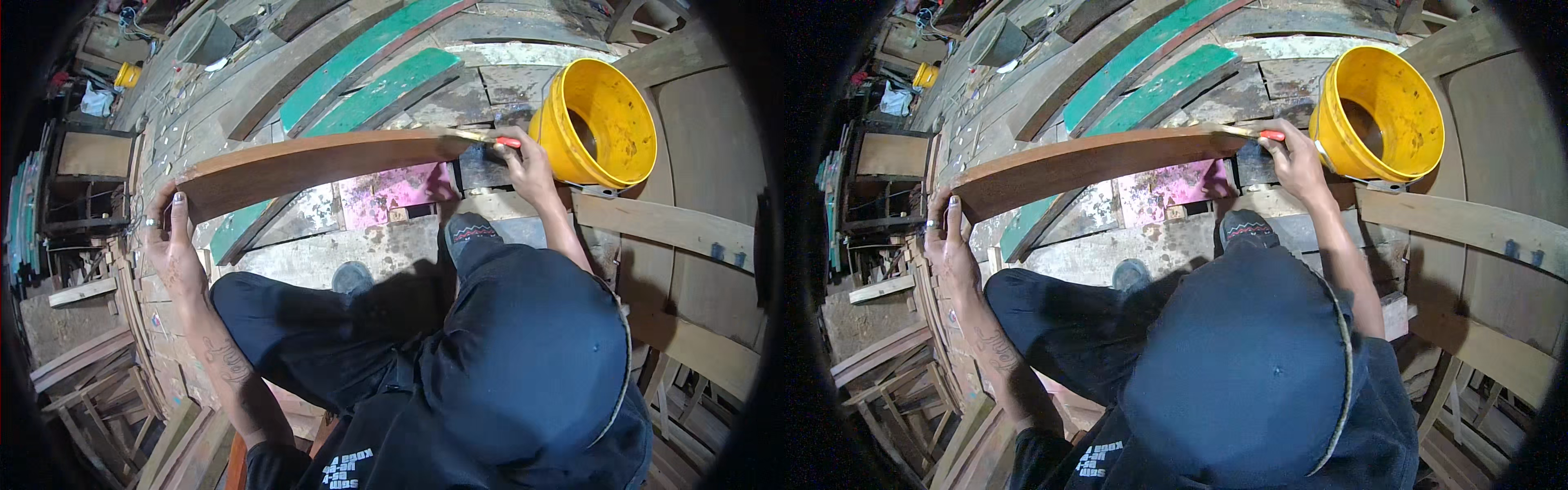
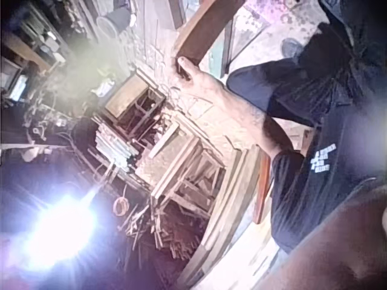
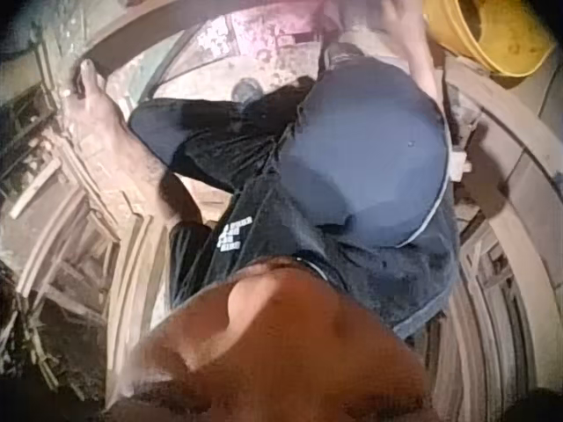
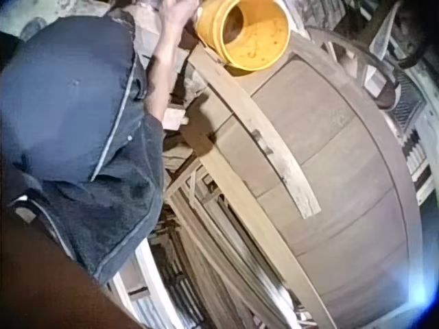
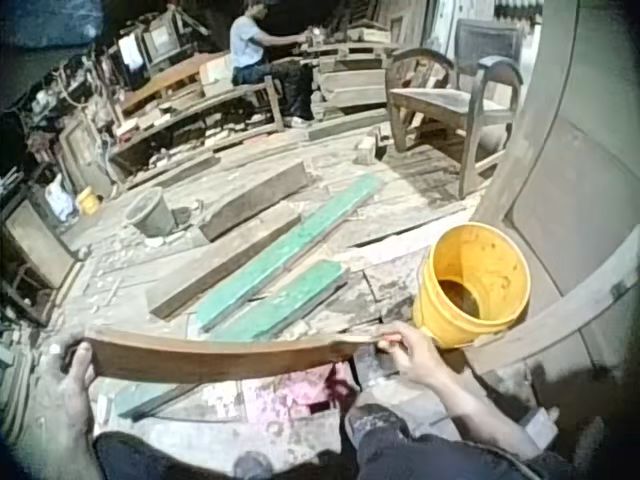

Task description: Applying a protective finish or varnish to wooden components using a paintbrush in a workshop environment.

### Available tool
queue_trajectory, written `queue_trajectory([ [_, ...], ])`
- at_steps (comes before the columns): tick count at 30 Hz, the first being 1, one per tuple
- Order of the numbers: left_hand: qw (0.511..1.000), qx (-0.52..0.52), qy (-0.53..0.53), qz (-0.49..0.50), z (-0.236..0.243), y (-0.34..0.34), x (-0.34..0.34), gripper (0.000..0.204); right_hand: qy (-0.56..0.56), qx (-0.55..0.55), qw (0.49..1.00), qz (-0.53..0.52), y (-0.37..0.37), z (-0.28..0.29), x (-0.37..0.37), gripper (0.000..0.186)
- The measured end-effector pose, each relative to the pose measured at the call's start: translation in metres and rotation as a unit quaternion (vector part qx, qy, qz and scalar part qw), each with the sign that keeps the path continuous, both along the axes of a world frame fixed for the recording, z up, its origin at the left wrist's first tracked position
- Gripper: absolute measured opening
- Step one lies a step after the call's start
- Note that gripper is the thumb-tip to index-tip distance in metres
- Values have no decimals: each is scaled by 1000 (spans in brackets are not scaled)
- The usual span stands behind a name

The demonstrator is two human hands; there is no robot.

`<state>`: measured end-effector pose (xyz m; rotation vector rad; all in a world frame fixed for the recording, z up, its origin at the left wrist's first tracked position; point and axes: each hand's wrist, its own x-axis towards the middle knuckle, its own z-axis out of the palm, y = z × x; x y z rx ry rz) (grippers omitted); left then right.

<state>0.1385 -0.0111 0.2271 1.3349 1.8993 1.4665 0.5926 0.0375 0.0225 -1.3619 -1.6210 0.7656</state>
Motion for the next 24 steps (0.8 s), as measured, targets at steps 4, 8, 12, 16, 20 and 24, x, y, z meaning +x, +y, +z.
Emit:
queue_trajectory([
  [4,1000,-10,21,-3,0,0,-1,28,-91,22,995,-12,5,-1,2,18],
  [8,1000,-1,-21,-1,-1,1,-1,28,53,34,998,8,6,5,-20,17],
  [12,1000,2,-29,9,-4,-1,-4,28,240,-23,970,-30,14,14,-23,22],
  [16,1000,-2,-8,8,-3,-1,-2,28,82,-10,995,-63,22,-41,6,19],
  [20,1000,-10,12,6,-2,-1,-1,28,-54,-48,989,-128,11,-39,16,16],
  [24,1000,-8,-18,-6,-7,0,-15,29,75,0,994,-85,11,-35,3,17],
])
